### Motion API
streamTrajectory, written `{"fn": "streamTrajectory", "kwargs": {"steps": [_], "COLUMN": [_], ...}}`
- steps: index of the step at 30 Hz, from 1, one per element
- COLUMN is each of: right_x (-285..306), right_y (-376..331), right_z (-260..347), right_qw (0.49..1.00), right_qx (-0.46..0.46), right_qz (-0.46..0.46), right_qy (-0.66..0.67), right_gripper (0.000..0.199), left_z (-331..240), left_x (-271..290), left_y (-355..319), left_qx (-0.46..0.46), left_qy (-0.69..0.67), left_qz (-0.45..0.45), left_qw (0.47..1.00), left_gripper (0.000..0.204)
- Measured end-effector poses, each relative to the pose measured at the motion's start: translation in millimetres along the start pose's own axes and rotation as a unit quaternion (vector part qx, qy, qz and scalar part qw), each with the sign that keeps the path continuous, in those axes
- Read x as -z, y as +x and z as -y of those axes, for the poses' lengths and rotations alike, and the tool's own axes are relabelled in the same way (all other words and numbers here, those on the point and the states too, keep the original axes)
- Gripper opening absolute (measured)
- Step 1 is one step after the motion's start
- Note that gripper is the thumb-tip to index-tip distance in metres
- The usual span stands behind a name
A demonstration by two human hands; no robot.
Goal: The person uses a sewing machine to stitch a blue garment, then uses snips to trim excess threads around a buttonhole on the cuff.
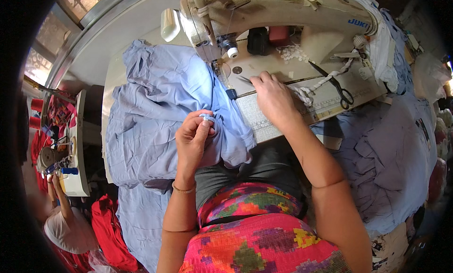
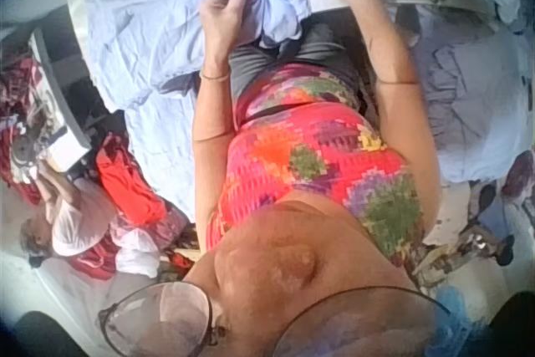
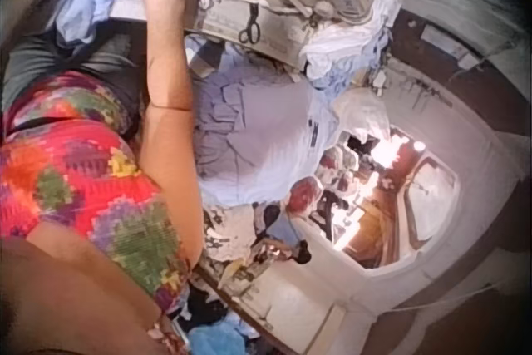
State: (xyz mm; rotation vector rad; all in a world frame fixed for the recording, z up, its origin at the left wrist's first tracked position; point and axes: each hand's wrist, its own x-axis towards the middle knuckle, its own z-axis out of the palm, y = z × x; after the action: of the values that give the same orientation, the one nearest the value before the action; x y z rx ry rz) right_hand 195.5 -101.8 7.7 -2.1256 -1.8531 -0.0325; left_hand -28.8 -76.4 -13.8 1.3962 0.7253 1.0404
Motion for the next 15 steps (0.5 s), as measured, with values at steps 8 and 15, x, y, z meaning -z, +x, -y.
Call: {"fn": "streamTrajectory", "kwargs": {"steps": [8, 15], "right_x": [21, 8], "right_y": [-23, -47], "right_z": [40, 63], "right_qw": [0.939, 0.965], "right_qx": [0.002, 0.117], "right_qz": [0.066, -0.016], "right_qy": [0.339, 0.236], "right_gripper": [0.030, 0.025], "left_z": [6, -6], "left_x": [4, -4], "left_y": [-2, -1], "left_qx": [-0.038, -0.039], "left_qy": [0.071, 0.078], "left_qz": [0.002, -0.006], "left_qw": [0.997, 0.996], "left_gripper": [0.017, 0.014]}}
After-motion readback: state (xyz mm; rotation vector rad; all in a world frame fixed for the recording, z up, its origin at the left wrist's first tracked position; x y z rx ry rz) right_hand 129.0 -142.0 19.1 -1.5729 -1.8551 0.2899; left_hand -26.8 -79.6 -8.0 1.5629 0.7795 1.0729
